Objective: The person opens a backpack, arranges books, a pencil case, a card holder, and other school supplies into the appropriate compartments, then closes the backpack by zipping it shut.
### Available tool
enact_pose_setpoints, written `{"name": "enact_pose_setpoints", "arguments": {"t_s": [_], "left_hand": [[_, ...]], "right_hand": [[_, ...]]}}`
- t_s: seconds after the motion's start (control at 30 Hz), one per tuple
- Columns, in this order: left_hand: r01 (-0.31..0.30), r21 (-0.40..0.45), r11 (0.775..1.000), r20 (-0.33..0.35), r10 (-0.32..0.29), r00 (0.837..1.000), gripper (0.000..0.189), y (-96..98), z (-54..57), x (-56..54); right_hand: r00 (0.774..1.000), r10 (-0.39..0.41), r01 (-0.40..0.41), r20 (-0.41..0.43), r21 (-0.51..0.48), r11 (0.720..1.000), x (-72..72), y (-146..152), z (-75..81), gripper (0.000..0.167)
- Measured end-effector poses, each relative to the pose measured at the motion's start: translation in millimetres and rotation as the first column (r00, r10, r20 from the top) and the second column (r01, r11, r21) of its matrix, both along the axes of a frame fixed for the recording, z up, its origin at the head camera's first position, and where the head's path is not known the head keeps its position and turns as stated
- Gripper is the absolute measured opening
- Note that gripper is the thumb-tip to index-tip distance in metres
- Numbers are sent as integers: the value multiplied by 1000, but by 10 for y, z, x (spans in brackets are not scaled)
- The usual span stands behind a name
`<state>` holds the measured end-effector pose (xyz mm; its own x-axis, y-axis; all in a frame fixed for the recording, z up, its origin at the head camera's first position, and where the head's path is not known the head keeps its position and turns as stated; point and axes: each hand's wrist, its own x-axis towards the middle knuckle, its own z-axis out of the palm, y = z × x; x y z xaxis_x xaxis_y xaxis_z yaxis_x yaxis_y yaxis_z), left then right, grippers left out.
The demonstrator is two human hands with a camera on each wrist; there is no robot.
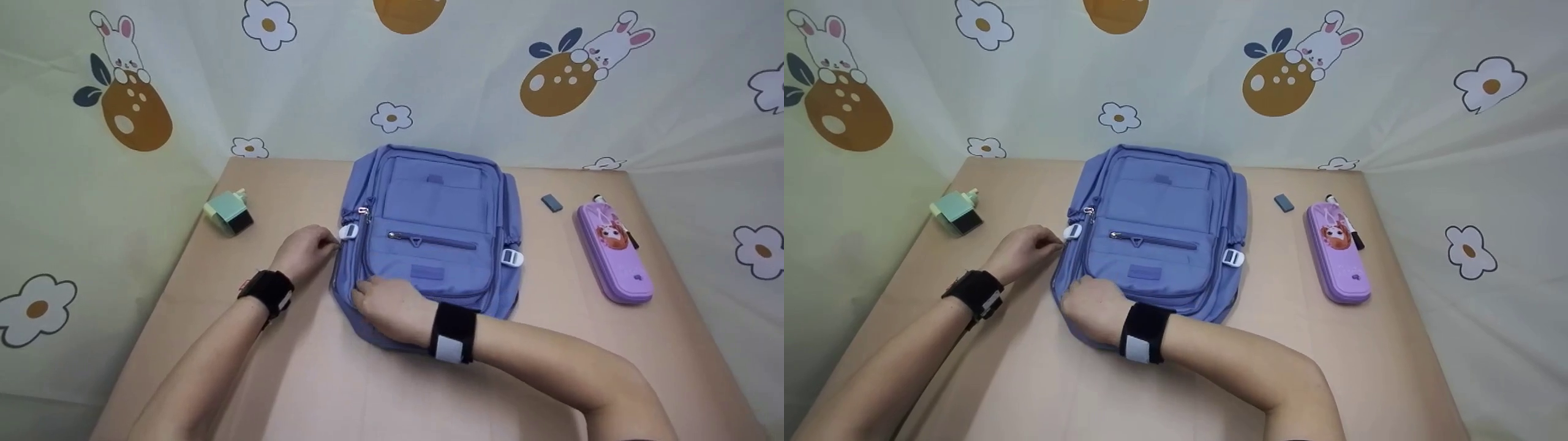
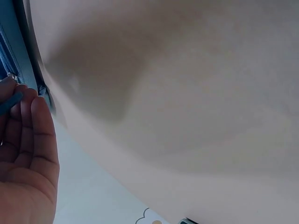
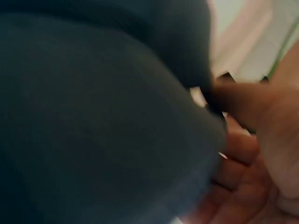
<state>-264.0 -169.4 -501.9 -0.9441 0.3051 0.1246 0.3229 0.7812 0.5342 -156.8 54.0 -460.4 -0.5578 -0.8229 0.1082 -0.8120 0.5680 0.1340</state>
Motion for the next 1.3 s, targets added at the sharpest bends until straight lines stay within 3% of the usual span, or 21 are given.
{"name": "enact_pose_setpoints", "arguments": {"t_s": [0.2,0.43,0.83,1.03,1.23,1.3], "left_hand": [[19,-20,1000,3,-19,1000,10,-17,28,33],[48,-53,997,4,-48,999,11,-55,89,117],[100,-89,991,-27,-103,994,6,-156,130,525],[82,-52,995,-9,-83,997,6,-177,89,629],[58,-32,998,0,-58,998,6,-164,71,640],[52,-33,998,0,-52,999,6,-167,66,640]], "right_hand": [[1000,-1,0,-29,-28,1000,-24,12,-71,12],[1000,3,-1,26,-76,997,-71,28,-69,12],[995,16,-3,95,-138,990,-139,47,-54,12],[977,16,17,210,-154,988,-133,72,-22,5],[949,26,26,314,-159,987,1,317,159,43],[948,28,32,319,-180,983,57,444,216,46]]}}
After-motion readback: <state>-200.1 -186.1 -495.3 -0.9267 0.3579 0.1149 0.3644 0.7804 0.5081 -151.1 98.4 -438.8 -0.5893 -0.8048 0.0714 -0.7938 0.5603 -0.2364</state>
